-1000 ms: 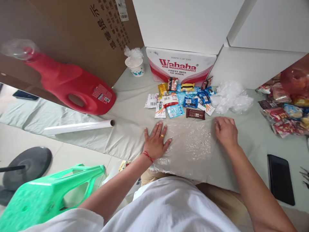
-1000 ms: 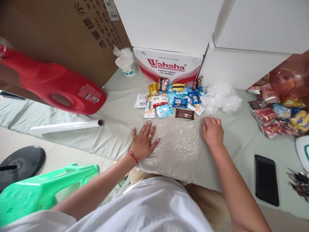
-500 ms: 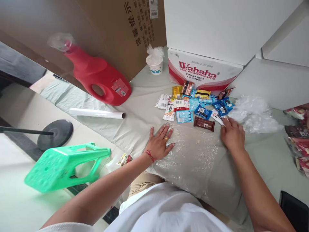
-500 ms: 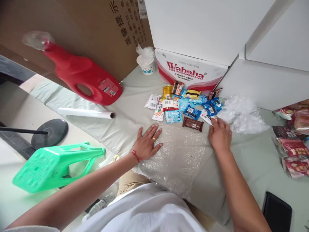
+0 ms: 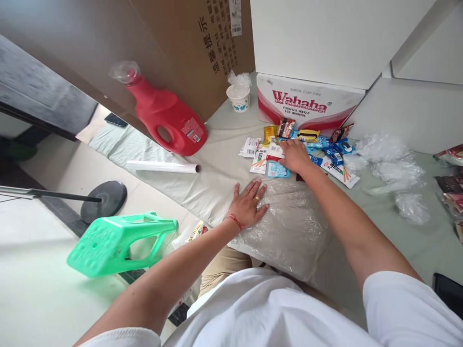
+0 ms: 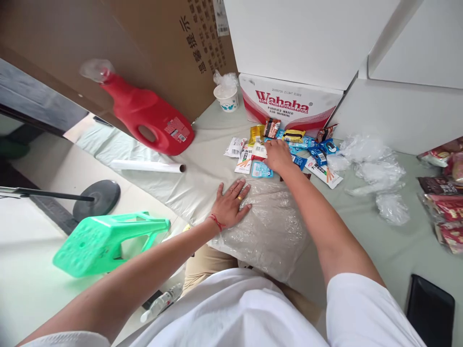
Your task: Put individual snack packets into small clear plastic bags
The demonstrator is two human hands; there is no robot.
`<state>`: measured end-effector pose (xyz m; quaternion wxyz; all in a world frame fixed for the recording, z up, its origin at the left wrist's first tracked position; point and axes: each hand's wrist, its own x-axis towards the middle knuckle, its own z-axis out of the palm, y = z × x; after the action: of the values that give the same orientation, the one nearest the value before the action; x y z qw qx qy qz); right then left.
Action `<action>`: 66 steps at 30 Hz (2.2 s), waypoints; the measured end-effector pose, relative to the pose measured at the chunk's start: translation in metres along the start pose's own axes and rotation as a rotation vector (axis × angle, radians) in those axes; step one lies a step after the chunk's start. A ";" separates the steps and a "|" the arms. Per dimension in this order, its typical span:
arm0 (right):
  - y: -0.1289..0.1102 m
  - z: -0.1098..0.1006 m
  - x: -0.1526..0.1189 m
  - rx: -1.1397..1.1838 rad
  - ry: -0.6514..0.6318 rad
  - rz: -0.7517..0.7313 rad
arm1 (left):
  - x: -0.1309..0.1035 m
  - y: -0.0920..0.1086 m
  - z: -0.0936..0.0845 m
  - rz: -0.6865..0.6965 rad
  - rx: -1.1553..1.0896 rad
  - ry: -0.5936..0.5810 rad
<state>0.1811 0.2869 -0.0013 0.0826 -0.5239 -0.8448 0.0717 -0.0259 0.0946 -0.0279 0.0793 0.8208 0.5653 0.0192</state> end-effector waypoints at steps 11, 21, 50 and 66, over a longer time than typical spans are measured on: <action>0.022 -0.013 -0.120 0.904 0.420 0.336 | -0.002 -0.001 0.003 0.008 0.004 0.023; -0.040 0.004 -0.212 0.477 0.038 -0.043 | -0.001 0.001 0.002 -0.011 0.027 0.011; -0.096 0.043 -0.228 0.250 0.186 0.046 | -0.003 -0.002 -0.001 -0.006 -0.090 0.035; -0.085 0.044 -0.229 0.262 0.138 0.024 | -0.001 -0.002 0.005 -0.049 -0.105 0.063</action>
<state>0.1979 0.0427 -0.0416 0.2072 -0.5225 -0.8141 0.1460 -0.0280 0.0938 -0.0329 0.1050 0.8005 0.5856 0.0725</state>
